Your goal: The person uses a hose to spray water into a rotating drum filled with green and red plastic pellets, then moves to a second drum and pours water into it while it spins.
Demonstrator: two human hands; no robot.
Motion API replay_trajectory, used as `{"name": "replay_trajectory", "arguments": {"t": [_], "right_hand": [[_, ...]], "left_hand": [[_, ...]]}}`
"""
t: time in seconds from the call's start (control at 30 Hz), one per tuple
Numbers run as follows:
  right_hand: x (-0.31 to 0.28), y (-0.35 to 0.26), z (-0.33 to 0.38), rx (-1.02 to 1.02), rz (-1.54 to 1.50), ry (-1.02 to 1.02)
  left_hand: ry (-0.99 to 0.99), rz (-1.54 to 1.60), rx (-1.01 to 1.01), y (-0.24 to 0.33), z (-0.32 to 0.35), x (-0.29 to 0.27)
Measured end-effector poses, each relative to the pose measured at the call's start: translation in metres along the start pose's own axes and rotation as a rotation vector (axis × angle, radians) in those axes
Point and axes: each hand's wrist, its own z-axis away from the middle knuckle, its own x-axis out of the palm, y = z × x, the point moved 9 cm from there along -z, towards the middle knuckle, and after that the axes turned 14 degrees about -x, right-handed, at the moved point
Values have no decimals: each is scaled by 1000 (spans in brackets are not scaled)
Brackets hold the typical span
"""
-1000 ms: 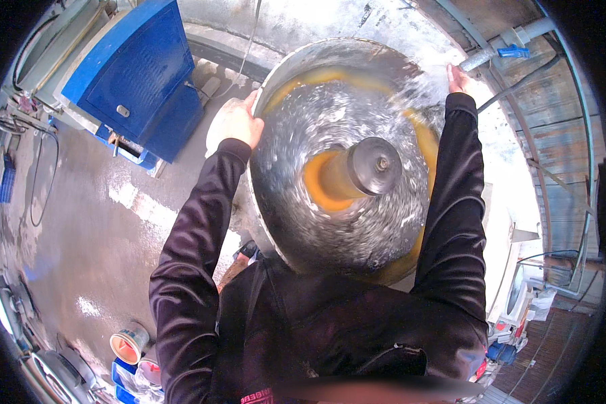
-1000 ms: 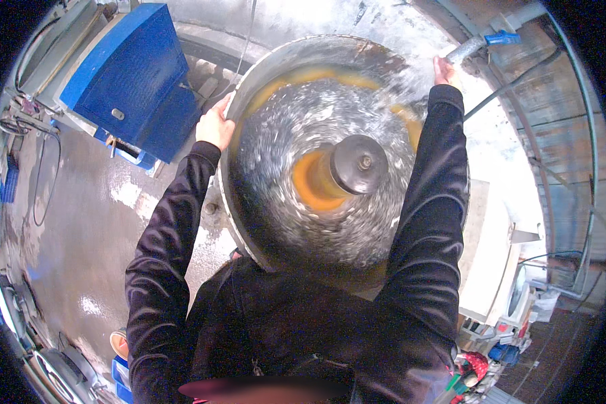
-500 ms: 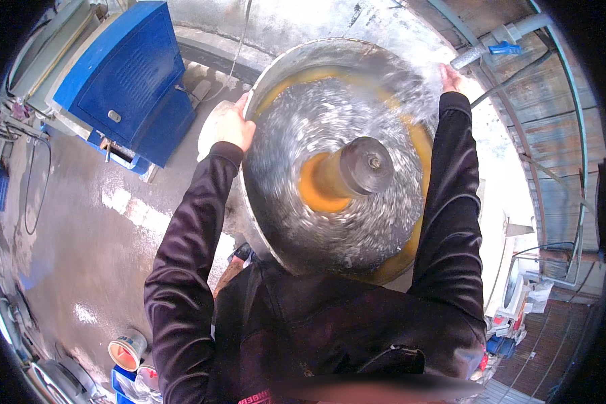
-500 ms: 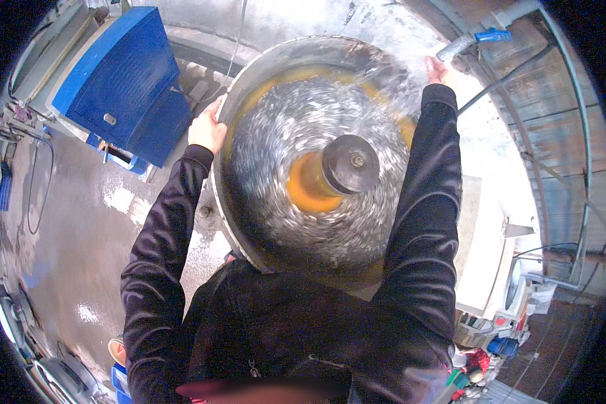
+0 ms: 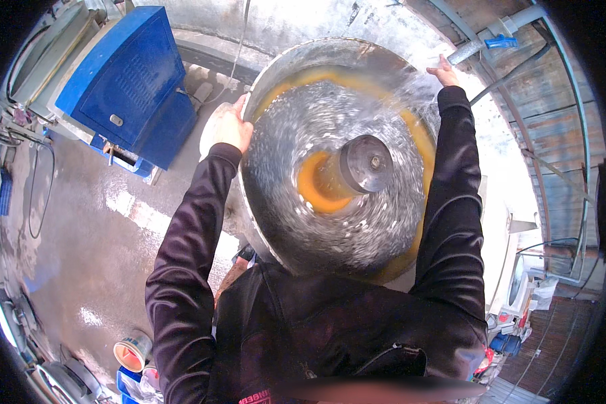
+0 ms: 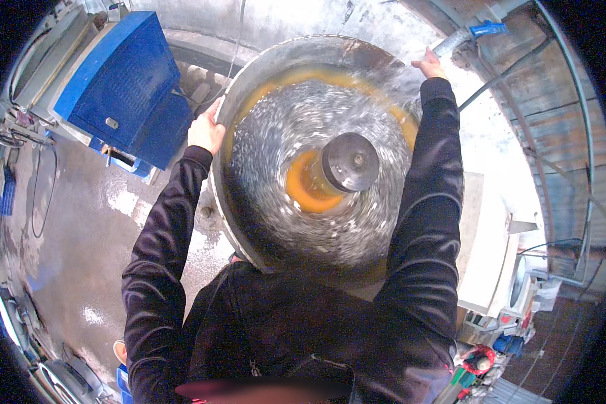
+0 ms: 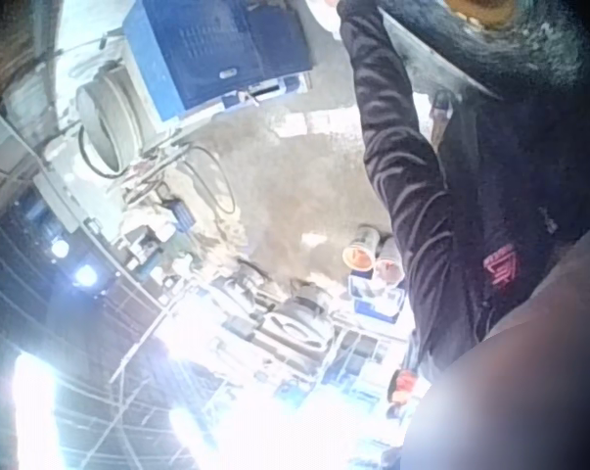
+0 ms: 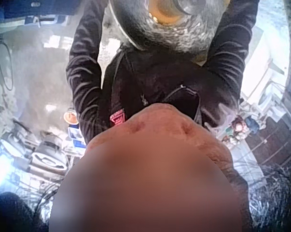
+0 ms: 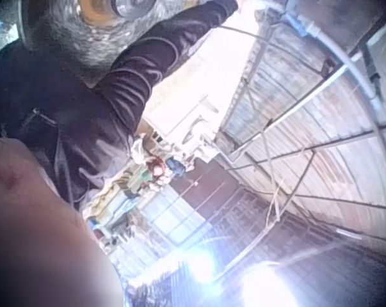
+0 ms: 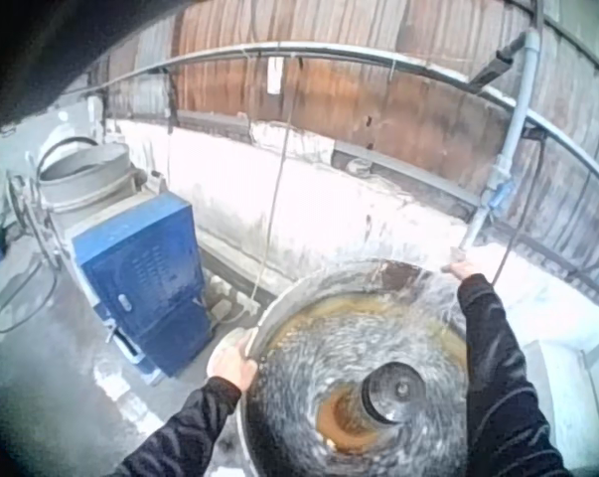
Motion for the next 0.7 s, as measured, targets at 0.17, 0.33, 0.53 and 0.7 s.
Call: {"name": "replay_trajectory", "arguments": {"t": [0.17,0.33,0.53,0.7], "right_hand": [[-4,-9,6,-101,72,75],[-2,-17,40,-172,268,-74],[23,-18,179,283,-112,-592],[-21,-51,290,201,208,-548]], "left_hand": [[100,-58,78,0,-4,-2],[63,-41,48,-2,-5,-1],[64,-109,30,-4,-8,0],[96,-116,44,-7,-21,6]]}}
